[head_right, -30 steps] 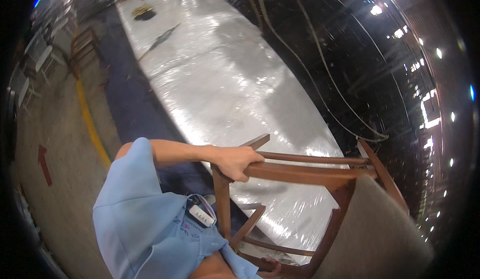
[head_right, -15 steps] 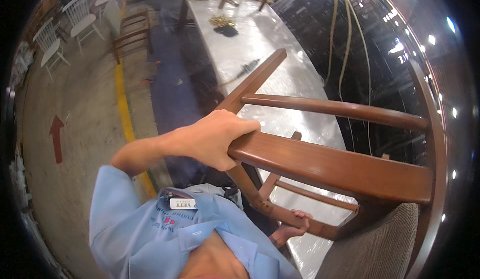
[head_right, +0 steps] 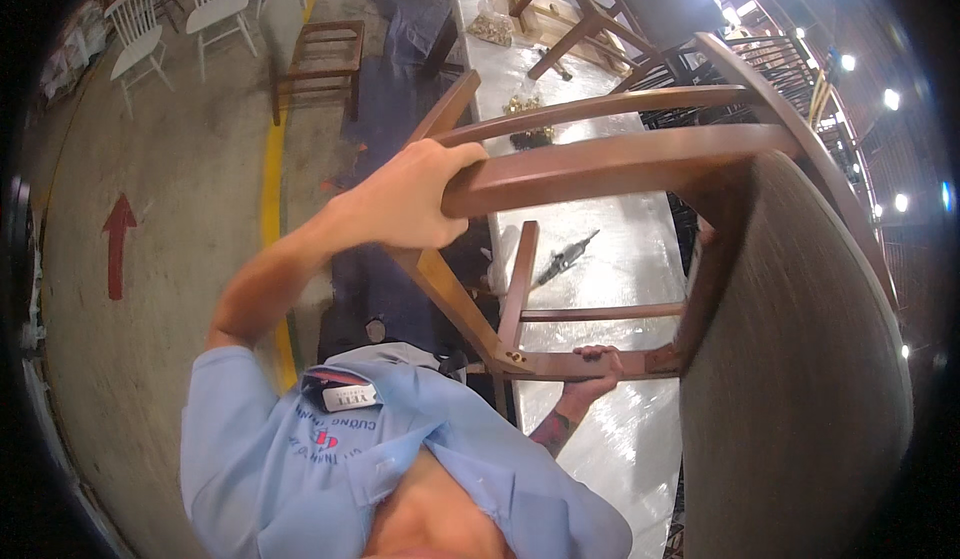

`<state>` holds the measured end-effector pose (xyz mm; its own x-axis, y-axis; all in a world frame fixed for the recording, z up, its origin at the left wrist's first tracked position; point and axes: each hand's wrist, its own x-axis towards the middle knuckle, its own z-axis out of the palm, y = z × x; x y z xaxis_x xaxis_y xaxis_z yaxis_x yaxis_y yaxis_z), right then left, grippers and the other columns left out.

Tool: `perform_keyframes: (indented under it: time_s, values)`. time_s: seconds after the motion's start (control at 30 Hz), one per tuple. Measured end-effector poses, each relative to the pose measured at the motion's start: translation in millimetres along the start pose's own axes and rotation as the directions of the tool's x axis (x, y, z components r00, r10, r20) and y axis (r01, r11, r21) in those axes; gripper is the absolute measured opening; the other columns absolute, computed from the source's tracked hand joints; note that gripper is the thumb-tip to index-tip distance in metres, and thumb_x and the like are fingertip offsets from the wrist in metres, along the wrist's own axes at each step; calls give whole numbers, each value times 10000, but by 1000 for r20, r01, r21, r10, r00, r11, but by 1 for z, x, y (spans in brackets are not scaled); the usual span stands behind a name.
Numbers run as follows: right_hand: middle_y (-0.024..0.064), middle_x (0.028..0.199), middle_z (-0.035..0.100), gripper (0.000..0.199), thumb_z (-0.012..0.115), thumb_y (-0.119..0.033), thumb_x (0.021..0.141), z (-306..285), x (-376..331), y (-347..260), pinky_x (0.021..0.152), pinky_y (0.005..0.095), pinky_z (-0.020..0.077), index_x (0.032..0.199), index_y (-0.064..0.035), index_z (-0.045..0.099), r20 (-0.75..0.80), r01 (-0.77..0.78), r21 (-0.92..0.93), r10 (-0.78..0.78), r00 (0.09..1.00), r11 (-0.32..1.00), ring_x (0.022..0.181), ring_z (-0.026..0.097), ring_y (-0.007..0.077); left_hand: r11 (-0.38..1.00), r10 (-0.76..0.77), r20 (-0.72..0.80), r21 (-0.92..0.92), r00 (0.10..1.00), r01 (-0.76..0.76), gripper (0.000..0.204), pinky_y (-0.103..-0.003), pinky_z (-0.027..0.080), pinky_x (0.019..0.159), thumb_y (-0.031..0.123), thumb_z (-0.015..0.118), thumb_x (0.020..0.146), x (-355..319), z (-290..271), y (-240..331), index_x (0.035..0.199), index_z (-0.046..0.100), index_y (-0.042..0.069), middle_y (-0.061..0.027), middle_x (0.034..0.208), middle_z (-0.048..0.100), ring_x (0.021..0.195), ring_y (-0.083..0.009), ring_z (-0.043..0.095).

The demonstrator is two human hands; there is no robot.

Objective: The person assembles wooden chairs by attaching metal brackets to the frame using a pneumatic drill. They position the chair, insert screws, and tighten them at multiple joints on each chair before moving to the next unit.

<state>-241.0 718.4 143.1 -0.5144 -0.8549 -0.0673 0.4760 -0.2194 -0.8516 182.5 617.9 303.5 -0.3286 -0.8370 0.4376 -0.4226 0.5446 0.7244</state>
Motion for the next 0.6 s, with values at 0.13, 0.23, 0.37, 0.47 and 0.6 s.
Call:
perform_keyframes:
  time_s: [0.13,0.23,0.37,0.47,0.6]
  values:
    - [56,738,535,261,535,-342,856,62,81,35,702,358,473,900,-86,559,-149,-81,-30,75,986,996,659,540,202,997,-76,152,-18,986,79,501,-418,501,787,78,665,695,119,-28,-85,1159,539,-61,-262,917,658,890,-410,645]
    - [101,809,580,370,509,-402,895,77,145,44,738,364,510,984,-47,566,47,-72,-46,74,996,996,766,582,229,998,-59,244,52,968,47,493,-418,504,783,122,654,746,211,-49,-122,1189,513,-43,-267,939,655,877,-407,647]
    - [61,740,555,300,594,-344,907,193,188,47,610,336,508,933,-56,512,-271,-122,-160,75,960,980,634,565,208,999,-53,326,12,944,52,513,-400,494,819,232,696,794,310,-60,-185,1185,502,-38,-258,937,657,887,-369,656]
    - [79,702,544,350,606,-374,907,193,197,37,572,358,512,1003,-54,501,-398,-182,-83,135,907,980,595,570,217,998,13,406,44,914,-34,658,-370,487,824,333,722,793,366,-56,-190,1265,478,-56,-224,1002,653,915,-278,649]
    - [67,707,557,400,616,-420,908,267,238,25,515,317,504,1043,-59,512,-442,-113,-194,16,897,975,554,564,180,999,11,533,-49,846,18,750,-325,489,780,403,738,790,489,-48,-242,1319,463,-52,-142,1022,642,869,-204,625]
